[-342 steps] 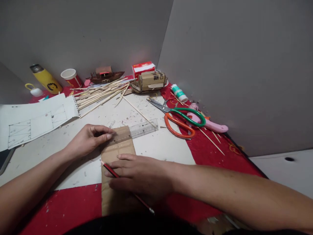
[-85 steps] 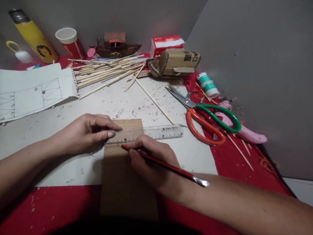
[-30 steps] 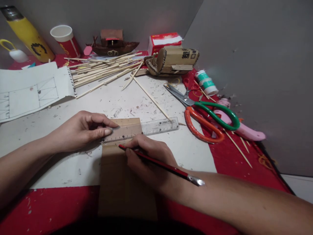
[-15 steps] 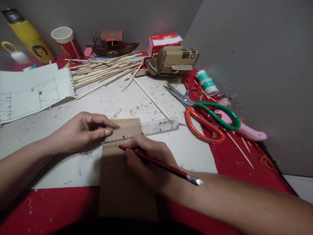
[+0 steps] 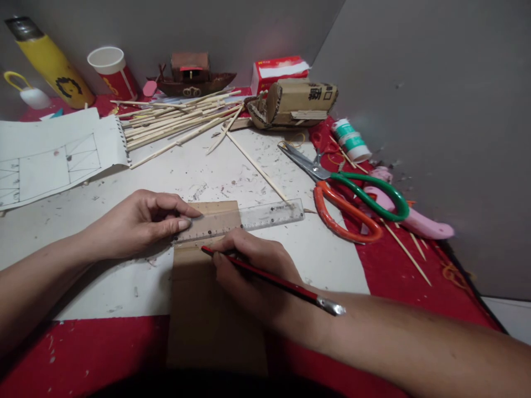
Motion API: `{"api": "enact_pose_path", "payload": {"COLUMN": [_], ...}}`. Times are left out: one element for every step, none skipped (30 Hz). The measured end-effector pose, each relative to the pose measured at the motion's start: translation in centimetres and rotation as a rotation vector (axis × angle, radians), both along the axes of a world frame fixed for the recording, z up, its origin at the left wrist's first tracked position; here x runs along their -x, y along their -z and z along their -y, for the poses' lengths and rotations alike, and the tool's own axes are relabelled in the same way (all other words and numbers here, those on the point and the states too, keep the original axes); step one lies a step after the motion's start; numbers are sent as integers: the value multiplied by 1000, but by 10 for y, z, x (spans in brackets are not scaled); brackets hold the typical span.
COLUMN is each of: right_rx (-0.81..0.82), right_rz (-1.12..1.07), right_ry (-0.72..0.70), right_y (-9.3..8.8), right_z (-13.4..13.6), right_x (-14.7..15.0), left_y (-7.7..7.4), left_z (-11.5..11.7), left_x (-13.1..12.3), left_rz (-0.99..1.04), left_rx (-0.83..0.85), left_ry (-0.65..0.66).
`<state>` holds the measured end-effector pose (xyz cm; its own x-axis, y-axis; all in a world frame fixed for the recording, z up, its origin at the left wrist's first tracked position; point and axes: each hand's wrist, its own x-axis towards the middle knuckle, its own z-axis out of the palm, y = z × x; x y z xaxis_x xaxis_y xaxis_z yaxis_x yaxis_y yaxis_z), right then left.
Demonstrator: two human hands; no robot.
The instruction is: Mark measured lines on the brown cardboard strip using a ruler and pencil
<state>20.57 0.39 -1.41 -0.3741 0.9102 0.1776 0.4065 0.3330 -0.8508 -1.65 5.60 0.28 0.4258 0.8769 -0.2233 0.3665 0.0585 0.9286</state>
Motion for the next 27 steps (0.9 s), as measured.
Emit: {"api": "enact_pose_path", "payload": {"right_rx": [14,27,46,69,87,95,79,35,-27,-106,-194,-282,-373,-471,-574,-672,-762,-817,-860,-879,-882,-877,-864,-851,-839,-826,-813], "right_rz": [-8,-28,-57,-95,-145,-198,-255,-307,-337,-342,-316,-263,-189,-99,-8,97,193,288,346,391,423,445,463,478,488,491,490], "right_ry": [-4,-7,-8,-12,-12,-8,18,62,109,151,181,182,162,126,93,53,35,7,-15,-40,-72,-109,-148,-185,-216,-237,-248], "right_y": [0,0,0,-1,-2,-4,-6,-8,-10,-13,-16,-19,-21,-24,-25,-26,-27,-26,-25,-24,-22,-21,-20,-19,-19,-19,-20], "right_z": [0,0,1,2,3,4,4,5,4,3,1,-3,-8,-14,-21,-29,-37,-45,-53,-59,-64,-68,-71,-72,-73,-74,-74], "right_x": [-1,-2,-2,-3,-4,-5,-5,-6,-8,-10,-13,-16,-21,-25,-30,-35,-39,-42,-45,-47,-49,-50,-51,-52,-52,-53,-54], "left_y": [0,0,0,-1,-1,-1,-2,-3,-3,-4,-5,-6,-6,-7,-8,-8,-9,-9,-9,-8,-8,-8,-7,-7,-6,-6,-6], "left_z": [0,0,1,1,1,1,0,-1,-1,-2,-4,-5,-6,-7,-7,-8,-9,-9,-9,-9,-9,-9,-9,-9,-9,-9,-8], "left_x": [0,0,0,0,0,0,1,1,2,3,5,6,7,8,9,10,11,11,12,13,13,14,14,15,15,15,14], "left_rz": [4,8,12,17,25,38,57,81,106,130,149,165,180,195,212,226,235,239,239,236,235,236,238,238,236,228,215], "left_rx": [1,1,4,10,21,37,56,74,94,113,134,153,169,182,190,191,190,186,181,174,165,157,149,141,133,127,121], "left_ry": [-5,-9,-13,-18,-23,-29,-38,-51,-63,-75,-87,-99,-109,-118,-125,-129,-128,-123,-117,-112,-111,-111,-113,-114,-112,-108,-104]}}
